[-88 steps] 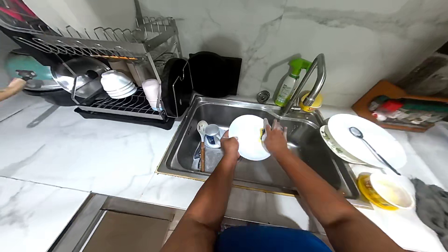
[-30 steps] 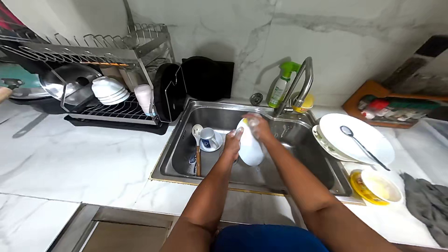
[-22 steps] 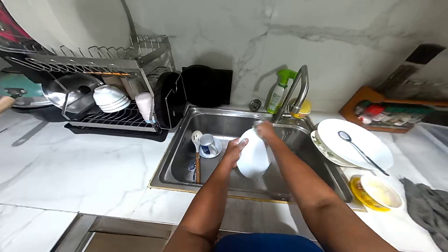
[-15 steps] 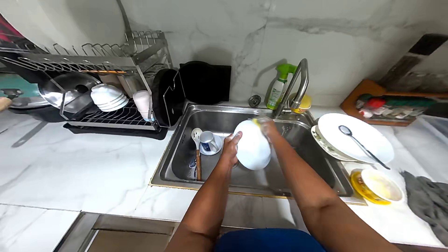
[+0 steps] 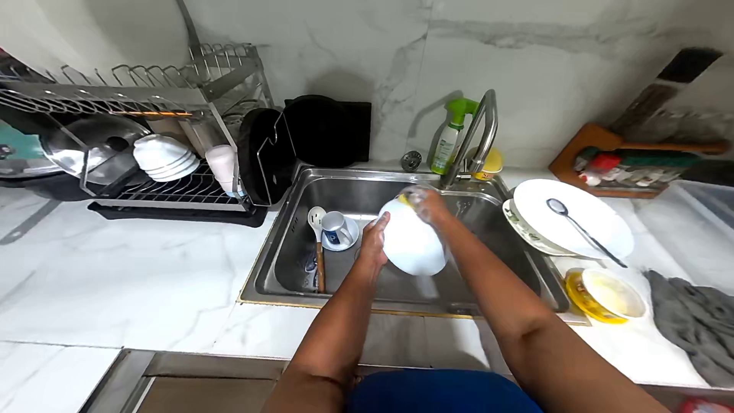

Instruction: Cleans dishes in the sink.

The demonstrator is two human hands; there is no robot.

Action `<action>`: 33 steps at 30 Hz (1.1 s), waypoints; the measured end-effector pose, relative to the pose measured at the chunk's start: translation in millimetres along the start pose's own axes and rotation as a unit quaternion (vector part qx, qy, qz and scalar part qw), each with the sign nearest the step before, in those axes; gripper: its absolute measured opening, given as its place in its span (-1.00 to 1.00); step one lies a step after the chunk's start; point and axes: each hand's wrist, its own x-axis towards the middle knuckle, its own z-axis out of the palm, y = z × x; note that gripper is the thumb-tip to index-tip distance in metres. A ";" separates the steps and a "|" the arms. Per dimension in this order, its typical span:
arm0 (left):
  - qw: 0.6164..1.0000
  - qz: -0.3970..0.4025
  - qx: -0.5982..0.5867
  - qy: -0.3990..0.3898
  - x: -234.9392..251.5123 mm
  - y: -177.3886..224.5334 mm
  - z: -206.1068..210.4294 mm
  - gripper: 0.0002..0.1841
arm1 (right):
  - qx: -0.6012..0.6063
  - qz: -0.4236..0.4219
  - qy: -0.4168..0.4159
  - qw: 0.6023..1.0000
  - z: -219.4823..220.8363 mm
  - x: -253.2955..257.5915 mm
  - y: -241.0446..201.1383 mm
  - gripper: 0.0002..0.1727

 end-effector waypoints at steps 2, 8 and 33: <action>0.995 0.010 -0.078 0.066 5.9 0.0 -3.1 -0.60 | -0.037 0.117 0.053 0.991 -1.4 -25.1 24.2 -0.58; 0.984 0.045 -0.066 0.157 11.5 7.8 -4.7 -0.58 | -0.116 0.003 0.053 0.992 70.3 -99.2 -25.8 -0.38; 0.998 0.069 -0.005 0.006 5.9 18.2 -5.4 -0.57 | 0.028 0.216 0.180 0.959 -16.9 -27.1 -12.4 -0.63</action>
